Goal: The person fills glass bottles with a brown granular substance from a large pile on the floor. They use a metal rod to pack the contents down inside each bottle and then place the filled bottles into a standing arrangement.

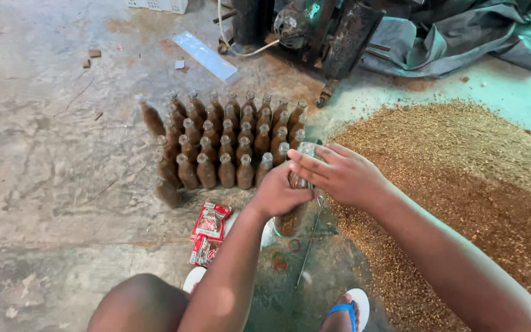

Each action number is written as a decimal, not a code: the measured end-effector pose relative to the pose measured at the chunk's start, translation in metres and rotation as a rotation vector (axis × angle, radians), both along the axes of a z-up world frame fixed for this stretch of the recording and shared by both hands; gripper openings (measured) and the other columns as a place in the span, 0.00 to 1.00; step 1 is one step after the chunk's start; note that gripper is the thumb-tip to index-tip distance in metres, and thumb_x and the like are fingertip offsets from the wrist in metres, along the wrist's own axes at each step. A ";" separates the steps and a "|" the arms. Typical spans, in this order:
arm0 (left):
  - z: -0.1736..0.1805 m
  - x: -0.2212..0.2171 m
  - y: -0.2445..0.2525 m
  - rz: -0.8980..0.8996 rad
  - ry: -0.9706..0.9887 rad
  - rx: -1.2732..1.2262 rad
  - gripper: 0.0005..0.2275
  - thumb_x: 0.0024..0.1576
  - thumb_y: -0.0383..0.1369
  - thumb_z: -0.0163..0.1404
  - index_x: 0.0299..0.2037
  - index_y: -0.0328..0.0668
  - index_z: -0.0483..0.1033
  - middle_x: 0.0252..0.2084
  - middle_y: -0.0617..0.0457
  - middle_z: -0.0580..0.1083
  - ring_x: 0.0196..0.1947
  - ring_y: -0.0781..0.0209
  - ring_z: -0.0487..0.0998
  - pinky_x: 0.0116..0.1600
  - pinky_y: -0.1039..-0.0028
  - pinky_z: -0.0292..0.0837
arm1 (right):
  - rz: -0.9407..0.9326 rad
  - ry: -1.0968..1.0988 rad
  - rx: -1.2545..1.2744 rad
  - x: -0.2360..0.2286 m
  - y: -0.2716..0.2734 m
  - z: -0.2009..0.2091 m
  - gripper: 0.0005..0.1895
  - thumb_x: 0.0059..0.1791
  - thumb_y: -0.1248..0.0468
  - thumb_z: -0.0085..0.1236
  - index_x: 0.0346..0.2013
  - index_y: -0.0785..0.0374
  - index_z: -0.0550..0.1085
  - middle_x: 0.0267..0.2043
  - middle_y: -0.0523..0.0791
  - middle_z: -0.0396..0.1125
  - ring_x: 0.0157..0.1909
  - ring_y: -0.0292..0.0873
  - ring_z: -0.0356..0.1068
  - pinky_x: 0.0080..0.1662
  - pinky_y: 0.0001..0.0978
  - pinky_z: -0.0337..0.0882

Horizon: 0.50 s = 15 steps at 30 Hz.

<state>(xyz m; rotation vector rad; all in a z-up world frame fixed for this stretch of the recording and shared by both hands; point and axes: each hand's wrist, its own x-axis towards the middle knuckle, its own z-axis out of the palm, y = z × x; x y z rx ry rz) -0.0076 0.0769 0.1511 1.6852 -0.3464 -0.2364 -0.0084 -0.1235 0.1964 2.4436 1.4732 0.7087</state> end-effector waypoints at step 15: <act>-0.128 -0.004 0.018 0.363 0.219 0.207 0.27 0.40 0.44 0.69 0.52 0.50 0.79 0.45 0.45 0.79 0.51 0.45 0.80 0.55 0.57 0.76 | -1.081 1.309 0.642 -0.065 -0.022 -0.425 0.09 0.53 0.53 0.51 0.43 0.42 0.79 0.42 0.34 0.76 0.47 0.35 0.76 0.50 0.30 0.72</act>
